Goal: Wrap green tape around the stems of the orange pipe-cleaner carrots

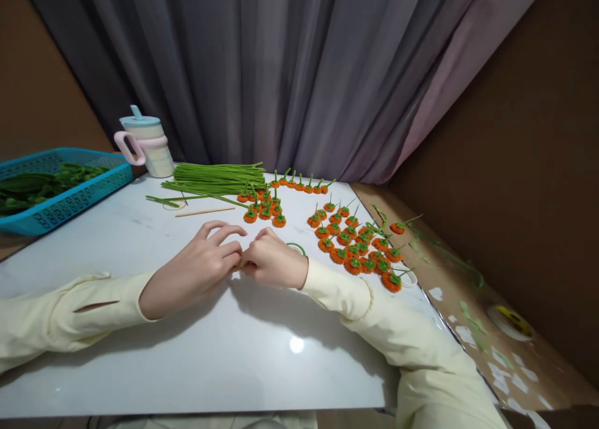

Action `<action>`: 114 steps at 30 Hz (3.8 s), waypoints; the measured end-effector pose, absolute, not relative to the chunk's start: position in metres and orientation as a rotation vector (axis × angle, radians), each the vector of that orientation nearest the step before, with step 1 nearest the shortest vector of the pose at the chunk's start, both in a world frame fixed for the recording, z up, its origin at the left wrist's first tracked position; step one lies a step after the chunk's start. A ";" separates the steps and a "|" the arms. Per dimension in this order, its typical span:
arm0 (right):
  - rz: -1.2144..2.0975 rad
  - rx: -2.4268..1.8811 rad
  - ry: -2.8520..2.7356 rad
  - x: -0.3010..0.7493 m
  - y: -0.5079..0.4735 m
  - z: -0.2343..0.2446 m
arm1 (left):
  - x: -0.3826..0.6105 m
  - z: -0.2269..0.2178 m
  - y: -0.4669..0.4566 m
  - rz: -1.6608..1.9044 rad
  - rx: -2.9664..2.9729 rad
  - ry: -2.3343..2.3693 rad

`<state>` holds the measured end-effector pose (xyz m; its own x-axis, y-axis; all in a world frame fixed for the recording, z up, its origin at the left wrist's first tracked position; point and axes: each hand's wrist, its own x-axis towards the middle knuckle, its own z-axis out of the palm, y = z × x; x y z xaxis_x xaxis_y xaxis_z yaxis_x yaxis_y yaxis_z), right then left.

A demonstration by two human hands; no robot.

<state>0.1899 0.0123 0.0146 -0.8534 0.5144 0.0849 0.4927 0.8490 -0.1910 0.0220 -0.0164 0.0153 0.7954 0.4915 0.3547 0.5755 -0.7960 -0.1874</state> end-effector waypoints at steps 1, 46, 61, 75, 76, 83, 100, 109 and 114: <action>0.256 -0.771 -2.910 0.190 0.015 0.015 | 0.022 0.017 -0.014 -0.405 -2.742 -0.828; -1.103 -0.151 -2.675 0.195 -0.012 0.010 | 0.018 0.046 0.016 0.029 -3.367 -1.170; -0.045 -0.502 -2.902 0.202 0.014 0.019 | 0.019 0.025 -0.009 -0.331 -2.725 -0.730; -0.848 -0.248 -2.790 0.194 -0.008 0.013 | 0.018 0.043 0.003 -0.146 -3.127 -0.981; -0.896 -0.214 -2.766 0.194 -0.011 0.012 | 0.017 0.045 0.007 -0.109 -3.207 -1.053; -0.724 -0.268 -2.867 0.196 -0.012 0.020 | 0.011 0.051 0.018 0.045 -3.482 -1.097; 1.216 -0.939 -2.637 0.200 0.008 0.041 | 0.019 0.037 -0.022 -0.362 -2.548 -0.623; 0.420 -0.811 -2.795 0.200 0.000 0.039 | 0.018 0.041 -0.015 -0.312 -2.645 -0.574; 0.196 -0.795 -2.837 0.200 -0.006 0.039 | 0.015 0.045 -0.012 -0.247 -2.726 -0.600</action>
